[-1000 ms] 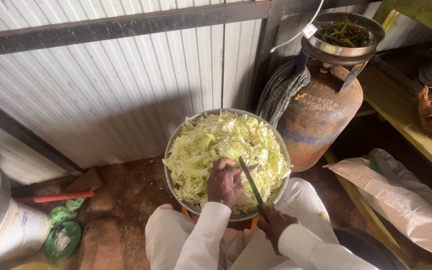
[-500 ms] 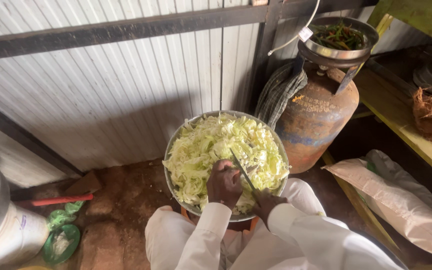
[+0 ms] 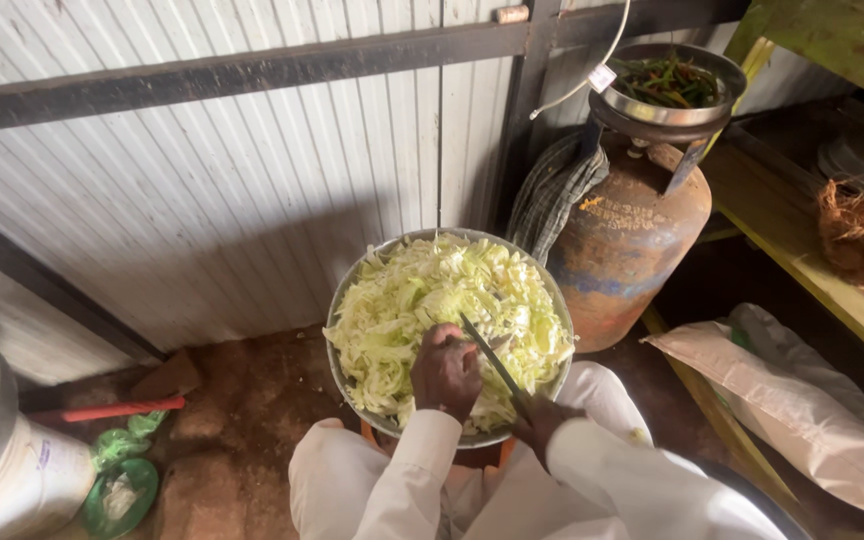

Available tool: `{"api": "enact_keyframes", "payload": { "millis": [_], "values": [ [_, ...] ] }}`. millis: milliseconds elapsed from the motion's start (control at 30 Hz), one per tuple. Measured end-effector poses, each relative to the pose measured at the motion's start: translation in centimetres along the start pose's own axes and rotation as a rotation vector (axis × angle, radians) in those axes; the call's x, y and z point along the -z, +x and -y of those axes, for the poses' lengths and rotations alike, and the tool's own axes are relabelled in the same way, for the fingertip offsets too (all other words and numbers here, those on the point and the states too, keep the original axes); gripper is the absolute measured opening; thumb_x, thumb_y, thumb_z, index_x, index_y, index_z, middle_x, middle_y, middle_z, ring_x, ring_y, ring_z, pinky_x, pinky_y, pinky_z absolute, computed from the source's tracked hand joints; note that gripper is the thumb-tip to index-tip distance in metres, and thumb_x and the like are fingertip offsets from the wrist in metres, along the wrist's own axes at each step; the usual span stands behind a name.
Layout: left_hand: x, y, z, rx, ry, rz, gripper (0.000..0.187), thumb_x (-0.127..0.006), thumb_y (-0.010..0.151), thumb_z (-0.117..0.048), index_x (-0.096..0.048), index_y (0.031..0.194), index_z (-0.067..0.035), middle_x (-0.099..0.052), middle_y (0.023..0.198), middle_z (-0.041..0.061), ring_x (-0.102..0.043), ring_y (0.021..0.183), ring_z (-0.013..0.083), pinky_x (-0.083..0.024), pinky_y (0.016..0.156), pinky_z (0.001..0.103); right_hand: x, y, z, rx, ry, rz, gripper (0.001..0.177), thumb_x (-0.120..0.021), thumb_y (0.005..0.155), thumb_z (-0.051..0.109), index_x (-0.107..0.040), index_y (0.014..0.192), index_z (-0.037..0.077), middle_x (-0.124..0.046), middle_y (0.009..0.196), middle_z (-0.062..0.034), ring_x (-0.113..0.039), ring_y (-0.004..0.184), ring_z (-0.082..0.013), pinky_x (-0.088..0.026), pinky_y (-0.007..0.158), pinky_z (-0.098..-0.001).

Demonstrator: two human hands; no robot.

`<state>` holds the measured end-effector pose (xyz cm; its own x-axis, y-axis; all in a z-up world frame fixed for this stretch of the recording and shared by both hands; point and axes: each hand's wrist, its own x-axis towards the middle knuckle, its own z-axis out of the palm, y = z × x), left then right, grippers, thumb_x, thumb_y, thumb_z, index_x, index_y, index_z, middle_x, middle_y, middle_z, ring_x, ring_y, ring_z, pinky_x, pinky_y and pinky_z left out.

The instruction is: The person is chopping cabbage in a bowl using a knife and a small cleaver-like tool.

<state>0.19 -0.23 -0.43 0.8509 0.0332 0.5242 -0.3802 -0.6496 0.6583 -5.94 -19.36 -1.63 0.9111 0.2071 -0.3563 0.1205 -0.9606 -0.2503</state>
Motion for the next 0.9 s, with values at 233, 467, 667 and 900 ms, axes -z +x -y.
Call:
{"api": "enact_keyframes", "payload": {
  "millis": [233, 467, 667, 900],
  "values": [
    [0.2, 0.0, -0.7, 0.055, 0.014, 0.007, 0.011, -0.070, 0.081, -0.012, -0.080, 0.081, -0.010, -0.069, 0.110, 0.005, -0.070, 0.095, 0.0267, -0.057, 0.079, 0.039, -0.2, 2.7, -0.4, -0.046, -0.043, -0.029, 0.032, -0.048, 0.100, 0.037, -0.057, 0.129, 0.027, -0.059, 0.121, -0.0120, -0.068, 0.109, -0.0322, -0.053, 0.095, -0.0463],
    [0.3, 0.0, -0.6, 0.071, -0.007, 0.013, 0.010, -0.071, 0.081, -0.014, -0.080, 0.083, -0.011, -0.068, 0.112, 0.005, -0.070, 0.092, 0.0265, -0.058, 0.078, 0.039, 0.7, -0.9, 0.9, -0.190, 0.205, -0.024, 0.033, -0.050, 0.097, 0.041, -0.059, 0.123, 0.023, -0.071, 0.108, -0.0095, -0.073, 0.100, -0.0307, -0.056, 0.093, -0.0447],
    [0.1, 0.0, -0.4, 0.022, 0.046, -0.006, 0.010, -0.070, 0.082, -0.014, -0.080, 0.082, -0.011, -0.070, 0.110, 0.003, -0.071, 0.095, 0.0256, -0.058, 0.080, 0.039, 3.0, 2.4, 3.6, -0.213, 0.050, 0.017, 0.033, -0.051, 0.100, 0.038, -0.054, 0.124, 0.016, -0.068, 0.108, -0.0136, -0.072, 0.099, -0.0322, -0.056, 0.092, -0.0463],
    [0.3, 0.0, -0.9, 0.072, 0.036, 0.014, 0.012, -0.070, 0.082, -0.014, -0.081, 0.083, -0.012, -0.070, 0.113, 0.003, -0.072, 0.094, 0.0250, -0.058, 0.080, 0.038, 1.1, 3.8, 1.4, -0.112, 0.014, -0.099, 0.038, -0.053, 0.100, 0.042, -0.053, 0.120, 0.009, -0.073, 0.097, -0.0171, -0.074, 0.092, -0.0346, -0.057, 0.083, -0.0471]
  ]
}}
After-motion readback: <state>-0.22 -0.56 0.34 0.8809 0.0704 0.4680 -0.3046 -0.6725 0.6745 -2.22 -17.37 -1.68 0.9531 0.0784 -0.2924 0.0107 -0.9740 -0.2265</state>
